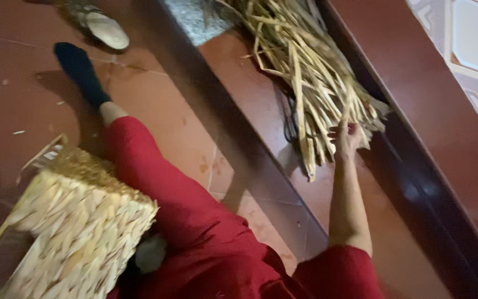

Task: The person sits on the floor weaving a water hyacinth basket, threading and tightening woven strips around the rim and between the upright stakes, pulling strips taut by hand and reaching for new strips from bundles beside them.

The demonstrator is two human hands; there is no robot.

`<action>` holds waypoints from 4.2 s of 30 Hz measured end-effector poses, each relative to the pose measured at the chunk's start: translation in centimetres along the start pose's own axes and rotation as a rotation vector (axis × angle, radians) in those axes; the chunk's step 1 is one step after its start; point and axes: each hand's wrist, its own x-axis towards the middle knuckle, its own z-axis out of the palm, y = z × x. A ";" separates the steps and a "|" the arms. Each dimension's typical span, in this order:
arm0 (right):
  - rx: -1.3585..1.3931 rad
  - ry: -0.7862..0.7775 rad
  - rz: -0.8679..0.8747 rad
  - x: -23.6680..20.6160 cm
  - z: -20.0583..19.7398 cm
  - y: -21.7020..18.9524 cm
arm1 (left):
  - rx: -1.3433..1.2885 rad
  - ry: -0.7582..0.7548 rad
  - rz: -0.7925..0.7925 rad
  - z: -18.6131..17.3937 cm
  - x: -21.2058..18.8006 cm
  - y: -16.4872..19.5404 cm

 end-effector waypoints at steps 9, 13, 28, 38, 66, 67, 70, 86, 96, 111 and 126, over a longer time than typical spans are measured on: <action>1.419 -0.603 0.400 -4.5 11.5 -13.3 | 0.063 0.583 0.266 -8.5 -6.9 0.2; 1.351 -0.818 -0.183 -12.7 17.7 -27.0 | 0.416 0.906 0.455 -13.1 -12.0 2.0; 0.771 -1.901 -1.318 -48.9 17.7 -30.9 | 0.349 0.364 -0.252 -15.1 -18.5 -1.7; 0.368 -1.338 -1.621 -54.1 24.0 -35.0 | 0.119 0.234 -0.751 -24.0 -15.8 -15.5; -0.076 -1.477 -1.360 -55.6 24.3 -37.3 | -0.245 0.156 -0.305 -18.1 -7.3 -20.9; -0.112 -1.477 -1.338 -55.5 24.3 -37.4 | -0.238 0.133 -0.317 -18.1 -7.2 -20.7; -0.118 -1.476 -1.323 -55.1 24.5 -37.6 | -0.314 0.134 -0.273 -18.0 -7.4 -20.6; -0.141 -1.598 -1.189 -56.3 26.1 -37.5 | -0.169 0.334 0.052 -18.2 -12.2 -19.9; 0.077 -1.819 -1.012 -55.5 26.0 -36.8 | -0.541 0.628 -0.301 -15.8 -12.4 -18.0; 0.368 -1.529 -0.962 -49.3 30.6 -35.3 | -0.185 0.773 -0.449 -21.3 -17.5 -17.2; 0.305 -1.475 -0.920 -29.9 33.4 -37.4 | -0.178 -0.176 -0.974 -17.3 -6.9 -20.5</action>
